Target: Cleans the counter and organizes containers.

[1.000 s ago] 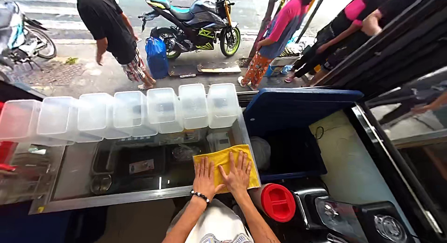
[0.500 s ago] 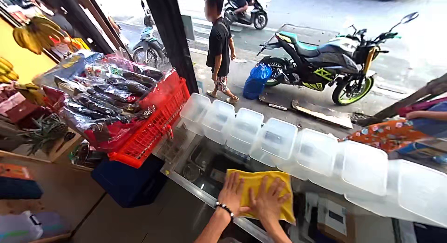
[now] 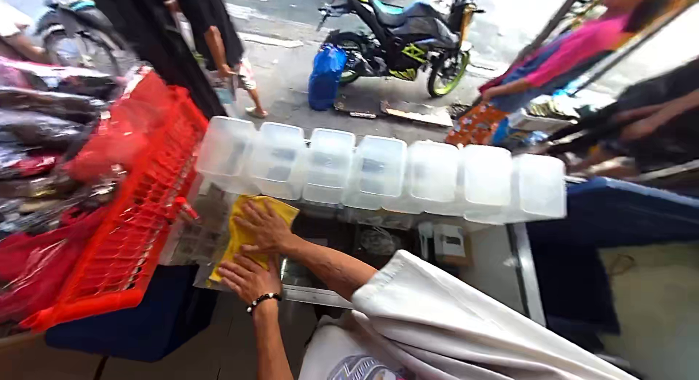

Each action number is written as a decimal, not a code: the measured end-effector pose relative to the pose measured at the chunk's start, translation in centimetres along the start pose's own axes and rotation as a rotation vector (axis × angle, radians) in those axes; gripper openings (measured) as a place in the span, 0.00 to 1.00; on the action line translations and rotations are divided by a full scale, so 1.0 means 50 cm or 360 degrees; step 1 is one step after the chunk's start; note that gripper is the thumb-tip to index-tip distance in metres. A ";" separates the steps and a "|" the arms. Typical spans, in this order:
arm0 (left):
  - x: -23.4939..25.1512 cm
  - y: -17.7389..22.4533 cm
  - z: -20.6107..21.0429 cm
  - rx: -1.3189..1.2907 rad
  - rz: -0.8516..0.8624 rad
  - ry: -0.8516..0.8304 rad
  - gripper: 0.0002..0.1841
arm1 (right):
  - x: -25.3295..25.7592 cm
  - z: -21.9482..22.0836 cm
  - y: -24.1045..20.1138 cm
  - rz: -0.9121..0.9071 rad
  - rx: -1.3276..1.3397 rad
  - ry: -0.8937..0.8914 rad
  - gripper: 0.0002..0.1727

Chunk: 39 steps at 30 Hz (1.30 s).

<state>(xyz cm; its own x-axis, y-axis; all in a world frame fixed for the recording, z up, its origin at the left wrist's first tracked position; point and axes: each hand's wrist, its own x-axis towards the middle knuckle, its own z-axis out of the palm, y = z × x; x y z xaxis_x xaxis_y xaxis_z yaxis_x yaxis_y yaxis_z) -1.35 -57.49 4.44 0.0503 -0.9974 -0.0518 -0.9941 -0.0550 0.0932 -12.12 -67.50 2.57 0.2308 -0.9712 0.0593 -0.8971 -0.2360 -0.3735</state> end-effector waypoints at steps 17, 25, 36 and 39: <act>-0.394 0.365 0.044 0.0201 0.0429 -0.0203 0.66 | -0.598 -0.129 0.316 0.0191 0.0087 0.0389 0.41; -0.628 0.603 0.119 -0.0041 0.1521 -0.0041 0.69 | -1.104 -0.213 0.443 0.1045 -0.0161 0.0547 0.36; -0.679 0.760 0.150 0.0064 0.2194 -0.0282 0.62 | -1.256 -0.228 0.471 0.1767 -0.0044 0.0766 0.33; -0.682 0.752 0.140 0.0090 0.2163 -0.0247 0.62 | -1.228 -0.263 0.456 0.1967 0.0040 0.0695 0.36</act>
<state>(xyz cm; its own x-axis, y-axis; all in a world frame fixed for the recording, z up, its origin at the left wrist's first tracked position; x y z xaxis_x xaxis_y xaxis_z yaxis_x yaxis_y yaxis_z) -41.09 -25.21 2.77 -0.9668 -0.2477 -0.0634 -0.2538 0.9598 0.1197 -51.72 -13.68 2.58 -0.8785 -0.4760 -0.0413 -0.4187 0.8086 -0.4133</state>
